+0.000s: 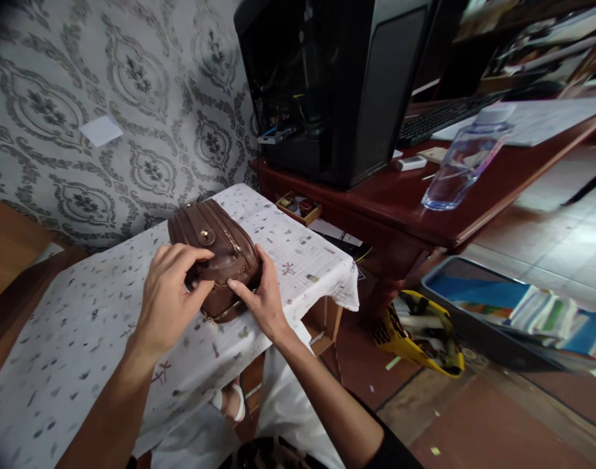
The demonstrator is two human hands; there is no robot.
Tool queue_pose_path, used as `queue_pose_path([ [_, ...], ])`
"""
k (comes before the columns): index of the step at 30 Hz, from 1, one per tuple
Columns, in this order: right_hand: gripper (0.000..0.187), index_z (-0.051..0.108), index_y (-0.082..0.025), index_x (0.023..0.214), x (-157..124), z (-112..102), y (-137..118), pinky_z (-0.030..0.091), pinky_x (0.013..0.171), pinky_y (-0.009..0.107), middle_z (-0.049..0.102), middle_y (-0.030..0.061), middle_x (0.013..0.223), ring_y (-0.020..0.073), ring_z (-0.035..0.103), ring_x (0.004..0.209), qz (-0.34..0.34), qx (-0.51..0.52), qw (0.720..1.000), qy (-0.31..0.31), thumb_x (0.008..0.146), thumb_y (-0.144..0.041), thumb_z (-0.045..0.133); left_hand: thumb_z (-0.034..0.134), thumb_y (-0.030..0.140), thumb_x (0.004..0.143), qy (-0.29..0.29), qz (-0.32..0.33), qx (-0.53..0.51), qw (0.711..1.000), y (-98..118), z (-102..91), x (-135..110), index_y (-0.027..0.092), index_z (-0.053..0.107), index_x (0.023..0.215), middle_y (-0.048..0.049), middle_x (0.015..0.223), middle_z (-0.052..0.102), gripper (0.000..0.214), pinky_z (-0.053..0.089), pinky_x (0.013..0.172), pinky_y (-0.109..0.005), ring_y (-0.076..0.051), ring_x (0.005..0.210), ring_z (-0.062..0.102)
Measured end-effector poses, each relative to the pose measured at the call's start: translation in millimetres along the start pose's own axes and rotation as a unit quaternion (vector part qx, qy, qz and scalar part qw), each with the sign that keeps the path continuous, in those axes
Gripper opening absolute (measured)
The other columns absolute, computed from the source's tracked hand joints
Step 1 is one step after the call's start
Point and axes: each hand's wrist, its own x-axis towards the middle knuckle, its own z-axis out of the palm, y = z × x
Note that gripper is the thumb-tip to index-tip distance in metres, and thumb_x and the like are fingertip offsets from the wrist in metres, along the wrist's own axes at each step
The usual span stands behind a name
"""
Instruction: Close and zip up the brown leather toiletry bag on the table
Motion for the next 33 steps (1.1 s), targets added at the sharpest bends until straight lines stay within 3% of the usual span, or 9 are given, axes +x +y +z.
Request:
queue_pose_path([
  [4,0.087,0.037,-0.021,0.155,-1,4,5,0.034,0.123,0.055,0.047,0.0173,0.153,0.0342,0.044,0.145,-0.020,-0.019,0.999,0.021,0.088,-0.069,0.067,0.064,0.013,0.090,0.007,0.011,0.075,0.997,5,4.7,2,0.021,0.067,0.102,-0.0064,0.100,0.071,0.015,0.042,0.082,-0.041,-0.028,0.099,0.057],
  [8,0.084,0.038,-0.019,0.152,-2,2,8,0.036,0.122,0.055,0.048,0.0189,0.152,0.0343,0.047,0.142,-0.020,-0.018,1.000,0.010,0.089,-0.066,0.067,0.065,0.017,0.090,0.005,0.048,0.100,0.994,12,13.4,4,0.020,0.068,0.112,-0.0091,0.104,0.071,0.022,0.043,0.082,-0.043,-0.030,0.100,0.058],
  [12,0.085,0.038,-0.019,0.152,-2,1,8,0.035,0.122,0.056,0.048,0.0188,0.154,0.0344,0.046,0.143,-0.012,-0.023,1.000,0.006,0.089,-0.068,0.066,0.064,0.014,0.089,0.026,0.090,0.085,0.992,19,23.9,3,0.020,0.070,0.114,-0.0108,0.105,0.071,0.026,0.044,0.082,-0.043,-0.029,0.099,0.058],
  [26,0.087,0.040,-0.019,0.150,-4,-1,8,0.035,0.123,0.056,0.050,0.0178,0.153,0.0348,0.046,0.143,-0.004,-0.010,1.000,0.004,0.086,-0.073,0.064,0.058,0.006,0.090,0.123,0.119,0.005,0.985,22,47.5,-11,0.015,0.070,0.103,-0.0107,0.104,0.077,0.020,0.046,0.089,-0.042,-0.026,0.102,0.066],
  [33,0.086,0.041,-0.020,0.151,-4,-2,6,0.037,0.122,0.055,0.051,0.0165,0.152,0.0349,0.048,0.142,-0.004,-0.007,1.000,-0.001,0.085,-0.069,0.066,0.056,0.009,0.092,0.117,0.116,-0.007,0.986,23,55.1,-17,0.020,0.073,0.100,-0.0075,0.100,0.079,0.022,0.045,0.093,-0.047,-0.027,0.104,0.069],
])
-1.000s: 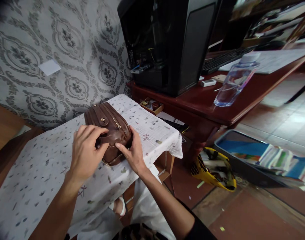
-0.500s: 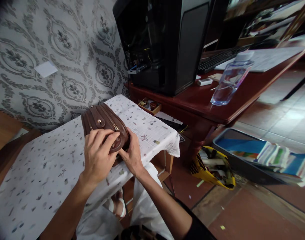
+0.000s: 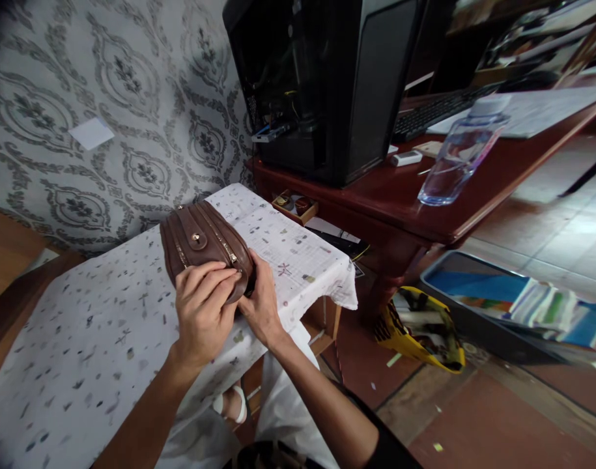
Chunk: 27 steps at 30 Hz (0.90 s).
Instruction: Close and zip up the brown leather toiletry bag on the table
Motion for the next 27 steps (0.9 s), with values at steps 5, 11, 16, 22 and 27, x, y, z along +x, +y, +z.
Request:
queue_pose_path([
  [5,0.080,0.041,-0.021,0.151,-1,-1,-2,0.038,0.120,0.055,0.051,0.0162,0.151,0.0344,0.049,0.140,-0.001,0.002,1.000,0.003,0.088,-0.064,0.065,0.058,0.012,0.094,-0.008,0.019,-0.014,1.000,-4,-3.9,-8,0.021,0.073,0.110,-0.0086,0.107,0.078,0.024,0.045,0.099,-0.048,-0.027,0.111,0.067],
  [11,0.090,0.039,-0.023,0.154,-1,-3,-8,0.041,0.117,0.056,0.052,0.0158,0.150,0.0352,0.049,0.139,0.025,-0.007,1.000,-0.014,0.084,-0.069,0.070,0.066,0.022,0.093,0.028,-0.030,0.074,0.996,-20,-25.2,-21,0.022,0.064,0.129,-0.0139,0.120,0.071,0.035,0.045,0.103,-0.046,-0.028,0.116,0.062],
  [16,0.093,0.038,-0.023,0.155,-2,-1,-11,0.037,0.120,0.057,0.049,0.0155,0.152,0.0358,0.045,0.142,0.030,-0.011,0.999,-0.008,0.081,-0.068,0.075,0.063,0.010,0.091,0.037,-0.045,0.105,0.993,-29,-37.6,-28,0.021,0.065,0.114,-0.0096,0.101,0.072,0.026,0.048,0.092,-0.043,-0.025,0.099,0.062],
  [22,0.091,0.038,-0.023,0.153,-2,1,-7,0.038,0.119,0.057,0.050,0.0160,0.151,0.0348,0.048,0.140,0.030,0.001,1.000,-0.001,0.083,-0.068,0.073,0.058,0.006,0.091,0.054,-0.040,0.080,0.995,-24,-34.5,-30,0.021,0.068,0.113,-0.0083,0.094,0.071,0.028,0.050,0.087,-0.040,-0.023,0.091,0.062],
  [27,0.091,0.039,-0.023,0.152,-1,0,-6,0.039,0.117,0.058,0.053,0.0158,0.147,0.0353,0.050,0.137,0.023,-0.019,1.000,-0.002,0.081,-0.071,0.073,0.058,0.005,0.091,0.039,-0.022,0.072,0.996,-18,-34.0,-34,0.020,0.069,0.111,-0.0078,0.090,0.071,0.027,0.050,0.084,-0.039,-0.022,0.088,0.062],
])
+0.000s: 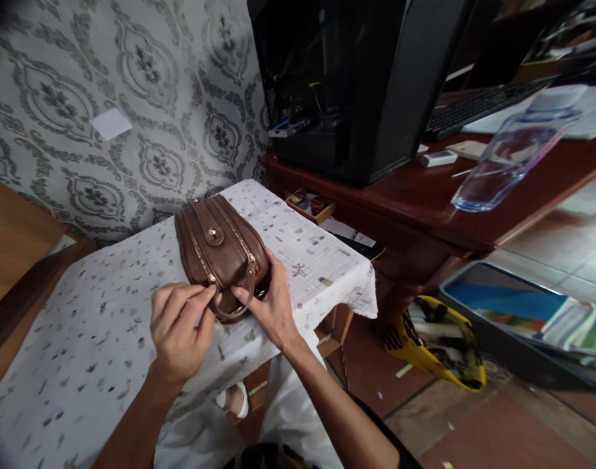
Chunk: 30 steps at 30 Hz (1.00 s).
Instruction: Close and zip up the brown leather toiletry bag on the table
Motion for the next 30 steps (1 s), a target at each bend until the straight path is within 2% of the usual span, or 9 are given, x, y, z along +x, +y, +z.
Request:
queue_pose_path([
  [12,0.091,0.041,-0.023,0.152,1,0,-4,0.039,0.117,0.058,0.053,0.0151,0.146,0.0353,0.050,0.136,0.007,-0.006,1.000,0.004,0.081,-0.071,0.073,0.061,0.003,0.089,-0.013,0.010,-0.025,1.000,12,1.8,-15,0.017,0.069,0.107,-0.0078,0.087,0.069,0.024,0.050,0.083,-0.037,-0.022,0.086,0.060],
  [15,0.087,0.040,-0.023,0.153,-1,0,-4,0.040,0.118,0.056,0.052,0.0149,0.148,0.0340,0.050,0.138,-0.001,0.002,1.000,0.013,0.084,-0.067,0.072,0.062,0.003,0.089,-0.017,0.016,-0.015,1.000,11,1.6,-16,0.017,0.068,0.108,-0.0077,0.087,0.068,0.024,0.050,0.083,-0.038,-0.022,0.086,0.060],
  [18,0.066,0.047,-0.027,0.150,-6,1,-7,0.042,0.116,0.054,0.052,0.0127,0.149,0.0317,0.050,0.139,-0.050,0.003,0.996,0.075,0.093,-0.055,0.067,0.063,0.003,0.089,-0.016,0.023,-0.011,1.000,10,2.2,-16,0.016,0.068,0.108,-0.0081,0.087,0.068,0.023,0.050,0.083,-0.038,-0.022,0.086,0.060],
  [21,0.031,0.069,-0.031,0.129,-12,-2,-14,0.046,0.111,0.053,0.056,0.0102,0.140,0.0296,0.053,0.134,-0.123,-0.031,0.983,0.130,0.099,-0.040,0.062,0.065,0.003,0.088,-0.012,0.028,-0.010,0.999,10,3.3,-16,0.013,0.068,0.105,-0.0088,0.086,0.068,0.020,0.050,0.083,-0.038,-0.022,0.086,0.059],
  [23,0.022,0.076,-0.031,0.117,-12,-6,-21,0.051,0.103,0.047,0.061,0.0092,0.126,0.0261,0.060,0.121,-0.158,-0.052,0.976,0.138,0.100,-0.030,0.061,0.065,0.004,0.089,-0.012,0.028,-0.008,0.999,9,3.9,-16,0.012,0.067,0.103,-0.0089,0.086,0.068,0.017,0.050,0.083,-0.037,-0.022,0.087,0.058],
  [25,0.023,0.077,-0.031,0.115,-9,-13,-27,0.054,0.091,0.039,0.064,0.0066,0.107,0.0214,0.063,0.103,-0.186,-0.047,0.974,0.120,0.100,-0.023,0.062,0.064,0.005,0.090,-0.015,0.025,-0.008,1.000,10,4.4,-17,0.012,0.067,0.103,-0.0087,0.086,0.068,0.015,0.049,0.084,-0.037,-0.022,0.087,0.058],
  [27,0.025,0.077,-0.030,0.118,-4,-22,-31,0.054,0.080,0.034,0.065,0.0031,0.090,0.0183,0.063,0.086,-0.203,-0.027,0.976,0.074,0.100,-0.020,0.062,0.064,0.006,0.091,-0.016,0.022,-0.008,1.000,10,5.0,-16,0.012,0.067,0.103,-0.0085,0.086,0.068,0.014,0.049,0.083,-0.038,-0.022,0.088,0.057],
  [30,0.021,0.076,-0.028,0.117,4,-35,-31,0.054,0.075,0.031,0.070,0.0021,0.085,0.0169,0.064,0.076,-0.188,-0.002,0.982,-0.008,0.102,-0.025,0.061,0.064,0.006,0.092,-0.013,0.020,-0.008,1.000,11,6.2,-16,0.012,0.067,0.103,-0.0083,0.086,0.068,0.013,0.050,0.083,-0.037,-0.022,0.088,0.057],
])
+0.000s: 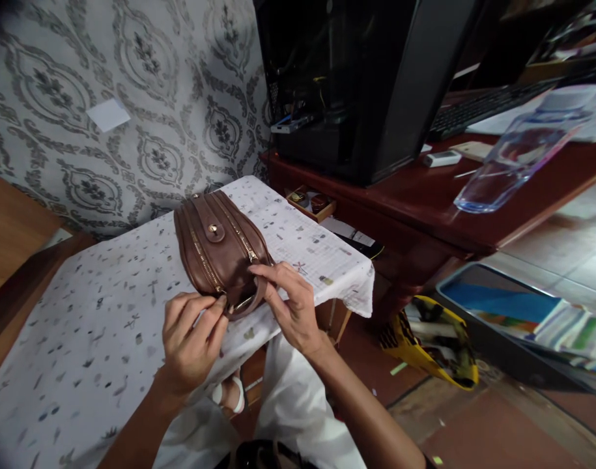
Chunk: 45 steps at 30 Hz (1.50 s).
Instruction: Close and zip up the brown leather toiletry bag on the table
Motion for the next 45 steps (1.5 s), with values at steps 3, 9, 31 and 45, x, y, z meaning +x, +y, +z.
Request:
queue_pose_path([
  [3,0.023,0.076,-0.025,0.114,2,-12,5,0.056,0.074,0.028,0.076,0.0045,0.093,0.0170,0.069,0.077,0.040,0.017,0.998,-0.053,0.103,-0.036,0.060,0.065,0.007,0.092,0.005,-0.001,0.000,1.000,1,1.2,1,0.012,0.067,0.102,-0.0080,0.086,0.068,0.012,0.051,0.083,-0.037,-0.021,0.088,0.057],
  [9,0.035,0.077,-0.022,0.110,-2,-25,11,0.057,0.069,0.026,0.074,0.0037,0.082,0.0155,0.068,0.066,0.078,0.009,0.990,-0.113,0.102,-0.051,0.057,0.067,0.005,0.089,0.004,-0.002,0.001,1.000,1,2.4,-1,0.011,0.067,0.102,-0.0079,0.086,0.068,0.015,0.051,0.083,-0.038,-0.021,0.088,0.057],
  [31,0.025,0.082,-0.023,0.107,-26,-14,28,0.057,0.058,0.021,0.078,0.0047,0.079,0.0151,0.070,0.062,0.097,0.005,0.991,-0.087,0.097,-0.040,0.067,0.061,0.009,0.095,0.013,0.048,0.000,0.999,-15,13.4,-14,0.007,0.068,0.111,-0.0077,0.085,0.069,0.018,0.053,0.081,-0.037,-0.019,0.085,0.057],
  [45,0.028,0.080,-0.029,0.104,-6,-29,8,0.056,0.057,0.033,0.070,0.0031,0.067,0.0215,0.066,0.059,0.136,-0.063,0.989,-0.008,0.094,-0.051,0.067,0.049,0.029,0.103,-0.047,-0.170,-0.070,0.982,-33,-3.7,-46,0.014,0.031,0.156,-0.0233,0.148,0.048,0.058,0.051,0.114,-0.047,-0.028,0.145,0.045],
])
